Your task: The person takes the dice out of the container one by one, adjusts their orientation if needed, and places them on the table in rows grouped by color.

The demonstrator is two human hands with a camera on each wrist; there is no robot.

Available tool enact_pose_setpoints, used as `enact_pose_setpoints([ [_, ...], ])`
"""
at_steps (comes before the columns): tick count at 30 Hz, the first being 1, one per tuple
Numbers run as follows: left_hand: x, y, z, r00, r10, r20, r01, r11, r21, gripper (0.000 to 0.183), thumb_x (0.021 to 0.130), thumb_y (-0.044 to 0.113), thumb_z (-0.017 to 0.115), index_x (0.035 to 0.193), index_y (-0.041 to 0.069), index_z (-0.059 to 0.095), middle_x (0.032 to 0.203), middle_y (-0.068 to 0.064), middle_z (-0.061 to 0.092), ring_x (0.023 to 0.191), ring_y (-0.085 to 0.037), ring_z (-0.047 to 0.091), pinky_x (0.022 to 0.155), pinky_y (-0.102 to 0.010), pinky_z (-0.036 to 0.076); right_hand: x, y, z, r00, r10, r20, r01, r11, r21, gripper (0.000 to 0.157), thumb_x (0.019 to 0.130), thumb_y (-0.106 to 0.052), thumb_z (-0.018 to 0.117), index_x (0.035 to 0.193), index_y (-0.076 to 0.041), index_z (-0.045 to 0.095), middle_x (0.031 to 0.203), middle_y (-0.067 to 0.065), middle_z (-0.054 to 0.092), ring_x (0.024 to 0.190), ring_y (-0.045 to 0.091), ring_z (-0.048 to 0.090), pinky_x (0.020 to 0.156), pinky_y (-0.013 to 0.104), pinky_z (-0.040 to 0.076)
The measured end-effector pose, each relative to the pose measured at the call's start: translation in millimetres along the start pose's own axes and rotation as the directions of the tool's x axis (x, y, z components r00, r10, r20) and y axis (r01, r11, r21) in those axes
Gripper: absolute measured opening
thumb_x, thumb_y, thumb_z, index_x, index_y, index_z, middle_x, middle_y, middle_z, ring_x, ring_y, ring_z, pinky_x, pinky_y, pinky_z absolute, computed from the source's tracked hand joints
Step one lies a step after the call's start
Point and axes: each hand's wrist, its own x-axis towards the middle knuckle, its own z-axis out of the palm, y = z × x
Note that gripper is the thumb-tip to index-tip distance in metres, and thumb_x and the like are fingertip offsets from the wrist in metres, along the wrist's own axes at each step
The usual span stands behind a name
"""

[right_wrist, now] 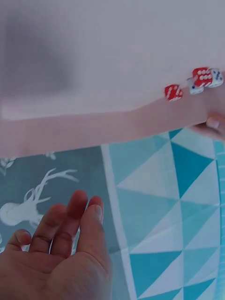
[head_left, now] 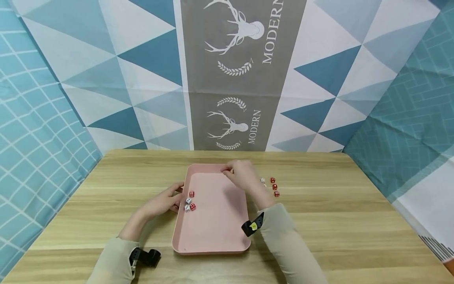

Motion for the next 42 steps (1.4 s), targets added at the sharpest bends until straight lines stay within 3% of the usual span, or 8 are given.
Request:
enact_pose_setpoints([
  [5,0.2,0.3,1.0,1.000,-0.003,-0.013,0.003,1.000,0.003,0.052,0.098,0.019,0.039,0.142,-0.001,0.019,0.125,-0.025,0.037,0.089,-0.022,0.057,0.072,-0.034,0.053,7.9,-10.2,13.6,0.997,-0.059,0.044,0.059,0.998,-0.010,0.015,0.088,-0.019,0.058,0.092,-0.018,0.072,0.089,-0.005,0.069,0.082,0.013,0.063,0.077,0.030,0.048],
  [12,0.2,0.3,1.3,1.000,-0.002,-0.014,0.002,1.000,0.006,0.051,0.098,0.019,0.039,0.142,-0.001,0.020,0.124,-0.025,0.038,0.088,-0.022,0.058,0.071,-0.033,0.053,11.6,-20.1,31.6,0.992,-0.119,0.030,0.122,0.977,-0.175,0.020,0.085,-0.015,0.058,0.087,-0.029,0.073,0.085,-0.014,0.069,0.076,0.008,0.063,0.068,0.026,0.045],
  [16,0.0,0.5,0.5,1.000,0.011,-0.002,-0.011,1.000,-0.001,0.052,0.098,0.019,0.038,0.141,-0.003,0.019,0.123,-0.027,0.038,0.088,-0.022,0.058,0.071,-0.034,0.053,10.2,-23.3,37.4,0.984,-0.132,0.116,0.145,0.984,-0.105,0.018,0.084,-0.014,0.059,0.090,-0.025,0.073,0.087,-0.011,0.069,0.076,0.006,0.062,0.067,0.022,0.045],
  [19,0.0,0.6,-0.1,1.000,0.012,0.004,-0.012,1.000,-0.008,0.051,0.098,0.018,0.037,0.141,-0.003,0.018,0.122,-0.027,0.040,0.087,-0.023,0.058,0.071,-0.034,0.053,8.6,-26.4,40.9,0.966,-0.158,0.203,0.163,0.987,-0.010,0.016,0.085,-0.014,0.060,0.094,-0.021,0.072,0.090,-0.009,0.069,0.082,0.008,0.062,0.071,0.022,0.046],
  [23,0.9,0.7,0.3,1.000,0.003,0.001,-0.003,1.000,-0.011,0.051,0.098,0.016,0.037,0.142,-0.001,0.019,0.121,-0.026,0.041,0.087,-0.023,0.059,0.071,-0.034,0.053,7.7,-30.5,44.1,0.938,-0.216,0.271,0.222,0.975,0.010,0.014,0.085,-0.016,0.062,0.095,-0.021,0.071,0.094,-0.010,0.068,0.089,0.007,0.061,0.078,0.021,0.046],
  [30,1.0,0.6,0.2,1.000,-0.001,0.000,0.001,1.000,-0.001,0.050,0.098,0.014,0.036,0.142,-0.002,0.019,0.121,-0.026,0.041,0.086,-0.023,0.059,0.071,-0.035,0.053,5.7,-37.4,52.5,0.874,-0.321,0.365,0.323,0.945,0.055,0.012,0.084,-0.022,0.065,0.095,-0.023,0.071,0.087,-0.011,0.065,0.078,0.002,0.056,0.073,0.014,0.042],
  [34,1.6,0.6,0.3,1.000,0.012,0.010,-0.012,1.000,-0.002,0.050,0.098,0.015,0.035,0.142,-0.002,0.018,0.121,-0.027,0.041,0.087,-0.024,0.059,0.072,-0.035,0.053,4.2,-39.7,57.0,0.857,-0.357,0.371,0.362,0.930,0.058,0.013,0.083,-0.019,0.064,0.093,-0.025,0.071,0.084,-0.014,0.065,0.073,-0.002,0.054,0.069,0.012,0.040],
  [42,1.4,0.5,0.1,1.000,0.008,0.003,-0.008,1.000,0.010,0.049,0.098,0.014,0.035,0.141,-0.002,0.019,0.122,-0.026,0.041,0.087,-0.023,0.059,0.071,-0.033,0.053,3.5,-41.9,61.9,0.844,-0.367,0.390,0.383,0.923,0.040,0.022,0.080,-0.012,0.064,0.095,-0.027,0.071,0.082,-0.016,0.064,0.071,-0.004,0.053,0.070,0.013,0.039],
])
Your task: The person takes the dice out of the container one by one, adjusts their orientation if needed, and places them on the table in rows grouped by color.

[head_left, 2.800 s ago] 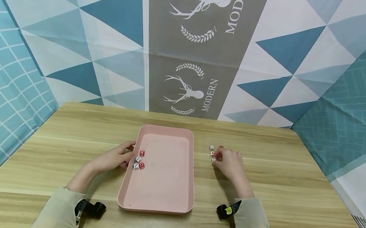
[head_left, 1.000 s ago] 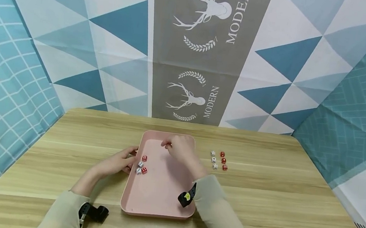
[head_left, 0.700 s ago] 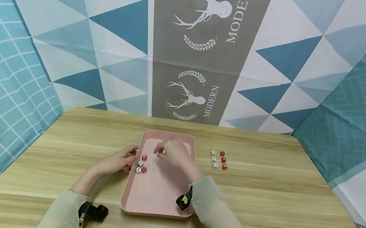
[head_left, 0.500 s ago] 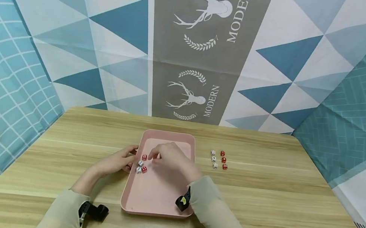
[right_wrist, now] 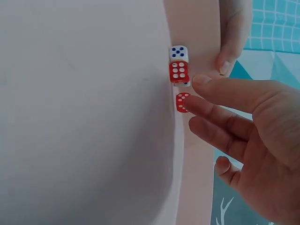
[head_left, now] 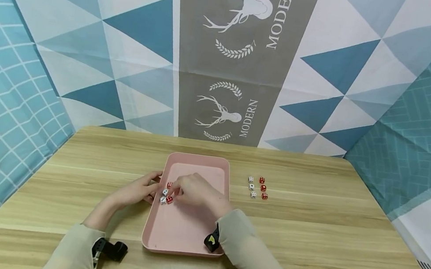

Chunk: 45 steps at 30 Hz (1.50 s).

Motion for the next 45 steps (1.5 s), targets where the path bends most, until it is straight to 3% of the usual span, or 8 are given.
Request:
enact_pose_setpoints([
  [8,-1.2,-1.2,-0.5,1.000,0.008,0.008,-0.008,1.000,-0.002,0.050,0.098,0.014,0.035,0.141,-0.003,0.018,0.124,-0.028,0.038,0.088,-0.022,0.059,0.071,-0.032,0.054,0.0,-1.2,3.4,1.000,0.011,0.027,-0.010,1.000,-0.023,0.014,0.077,-0.023,0.070,0.089,-0.031,0.069,0.078,-0.022,0.061,0.072,-0.007,0.052,0.079,0.023,0.038],
  [15,-0.7,-1.2,-0.4,1.000,-0.005,0.000,0.005,1.000,-0.009,0.050,0.098,0.014,0.035,0.142,-0.001,0.018,0.124,-0.027,0.039,0.086,-0.022,0.058,0.071,-0.032,0.053,-1.9,-1.7,2.6,1.000,0.022,0.016,-0.022,0.999,-0.037,0.008,0.075,-0.023,0.069,0.078,-0.029,0.067,0.075,-0.019,0.058,0.069,-0.005,0.048,0.077,0.024,0.035],
  [24,-0.2,-2.3,-0.9,1.000,0.006,0.014,-0.005,1.000,-0.021,0.050,0.098,0.014,0.035,0.141,-0.003,0.016,0.123,-0.028,0.039,0.086,-0.021,0.058,0.072,-0.033,0.053,-5.3,-0.9,-2.4,0.999,0.036,-0.022,-0.037,0.998,-0.050,0.006,0.077,-0.025,0.067,0.078,-0.030,0.066,0.077,-0.023,0.059,0.066,-0.002,0.047,0.081,0.027,0.036],
  [32,0.1,-1.5,0.2,1.000,-0.009,-0.001,0.009,1.000,-0.029,0.049,0.098,0.014,0.035,0.142,0.000,0.020,0.122,-0.026,0.040,0.084,-0.021,0.059,0.070,-0.033,0.053,-12.9,0.2,-16.5,0.994,0.074,-0.074,-0.078,0.996,-0.042,0.007,0.078,-0.026,0.066,0.085,-0.027,0.067,0.085,-0.018,0.063,0.078,0.000,0.054,0.091,0.030,0.036],
  [36,0.7,-1.3,0.1,1.000,-0.005,0.001,0.005,1.000,-0.030,0.049,0.098,0.015,0.036,0.142,0.000,0.019,0.121,-0.025,0.040,0.085,-0.022,0.059,0.070,-0.033,0.053,-18.1,3.8,-29.8,0.992,0.075,-0.102,-0.081,0.995,-0.052,0.006,0.078,-0.024,0.066,0.084,-0.025,0.067,0.080,-0.016,0.062,0.075,0.003,0.053,0.085,0.029,0.040],
  [39,0.0,-0.1,-0.3,1.000,-0.007,-0.002,0.007,1.000,-0.024,0.050,0.098,0.016,0.036,0.142,-0.001,0.019,0.123,-0.026,0.040,0.086,-0.022,0.058,0.071,-0.033,0.053,-24.0,6.5,-37.6,0.987,0.086,-0.137,-0.089,0.996,-0.009,0.006,0.078,-0.022,0.066,0.084,-0.024,0.066,0.080,-0.014,0.063,0.079,0.007,0.057,0.072,0.024,0.042],
  [45,-1.2,0.8,-0.3,1.000,-0.010,-0.004,0.010,1.000,-0.011,0.050,0.098,0.016,0.036,0.142,-0.001,0.019,0.124,-0.026,0.039,0.086,-0.022,0.058,0.071,-0.032,0.053,-36.2,10.9,-47.0,0.979,0.059,-0.197,-0.043,0.996,0.083,0.009,0.080,-0.012,0.063,0.087,-0.016,0.066,0.083,-0.007,0.065,0.080,0.014,0.061,0.069,0.020,0.045],
])
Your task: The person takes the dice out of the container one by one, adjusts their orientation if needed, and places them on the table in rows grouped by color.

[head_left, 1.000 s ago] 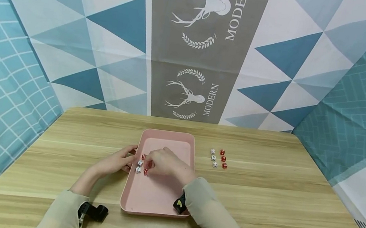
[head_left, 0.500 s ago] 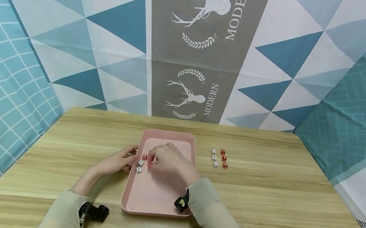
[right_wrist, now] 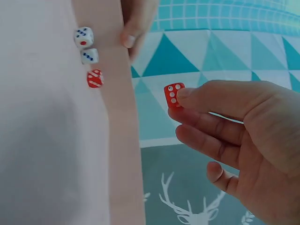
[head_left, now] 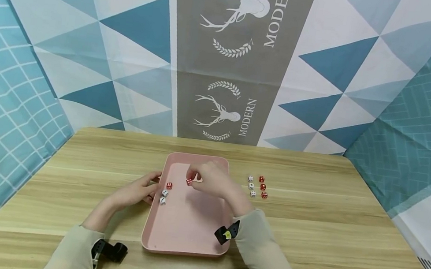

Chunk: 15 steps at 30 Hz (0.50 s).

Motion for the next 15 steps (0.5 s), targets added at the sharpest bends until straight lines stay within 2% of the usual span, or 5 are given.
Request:
enact_pose_setpoints([
  [4,-0.3,-2.2,-0.6,1.000,-0.007,-0.009,0.007,1.000,0.006,0.051,0.098,0.017,0.037,0.142,-0.001,0.018,0.124,-0.025,0.039,0.085,-0.022,0.058,0.071,-0.032,0.052,-5.6,4.5,-5.2,1.000,0.001,-0.012,-0.001,0.999,-0.043,0.012,0.081,-0.014,0.063,0.091,-0.015,0.069,0.088,-0.007,0.067,0.077,0.009,0.062,0.075,0.023,0.045],
  [7,-0.1,-4.0,-1.1,1.000,-0.013,-0.012,0.013,1.000,0.005,0.052,0.098,0.019,0.038,0.142,-0.001,0.018,0.125,-0.025,0.038,0.086,-0.022,0.058,0.071,-0.032,0.052,-11.0,8.8,-8.0,0.999,0.033,-0.004,-0.033,0.998,-0.052,0.012,0.082,-0.016,0.063,0.092,-0.016,0.070,0.089,-0.009,0.067,0.078,0.008,0.062,0.078,0.025,0.044],
  [15,1.3,-3.3,-0.8,1.000,-0.002,-0.001,0.002,1.000,-0.009,0.052,0.098,0.018,0.038,0.142,-0.001,0.018,0.124,-0.026,0.039,0.086,-0.022,0.058,0.071,-0.032,0.053,-31.9,18.1,-17.0,0.985,0.173,-0.004,-0.172,0.983,0.057,0.009,0.081,-0.014,0.063,0.088,-0.016,0.068,0.086,-0.008,0.063,0.080,0.009,0.057,0.069,0.023,0.045],
])
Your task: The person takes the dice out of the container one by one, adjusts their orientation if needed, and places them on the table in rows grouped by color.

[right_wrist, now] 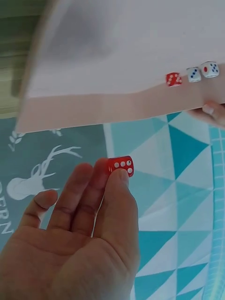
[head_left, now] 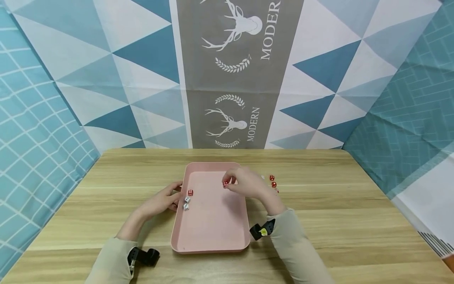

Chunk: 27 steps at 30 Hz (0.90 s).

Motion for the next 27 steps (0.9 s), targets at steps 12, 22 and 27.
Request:
enact_pose_setpoints([
  [12,0.9,-2.1,-1.2,0.999,0.030,0.019,-0.030,0.999,-0.011,0.052,0.098,0.022,0.038,0.141,-0.001,0.019,0.116,-0.024,0.048,0.083,-0.020,0.058,0.071,-0.032,0.052,-26.3,28.0,-8.4,0.998,0.000,-0.066,0.000,1.000,-0.007,0.011,0.081,-0.010,0.060,0.088,-0.013,0.068,0.081,-0.008,0.064,0.076,0.011,0.058,0.067,0.023,0.047],
  [22,2.1,-2.1,0.4,0.999,0.031,0.030,-0.031,0.999,-0.013,0.052,0.098,0.021,0.038,0.142,-0.001,0.019,0.120,-0.025,0.042,0.084,-0.021,0.057,0.070,-0.031,0.053,-51.1,49.4,-9.6,0.993,0.070,-0.096,-0.062,0.995,0.079,0.013,0.082,-0.007,0.059,0.091,-0.012,0.068,0.085,-0.006,0.064,0.077,0.010,0.056,0.072,0.035,0.049],
  [27,1.4,-0.7,-0.3,1.000,0.017,0.022,-0.017,1.000,-0.015,0.053,0.098,0.021,0.039,0.142,-0.001,0.018,0.121,-0.026,0.041,0.085,-0.022,0.058,0.070,-0.031,0.053,-58.7,57.8,-14.8,0.988,0.126,-0.094,-0.119,0.989,0.084,0.013,0.083,-0.008,0.060,0.091,-0.014,0.068,0.086,-0.006,0.064,0.077,0.009,0.056,0.069,0.029,0.047],
])
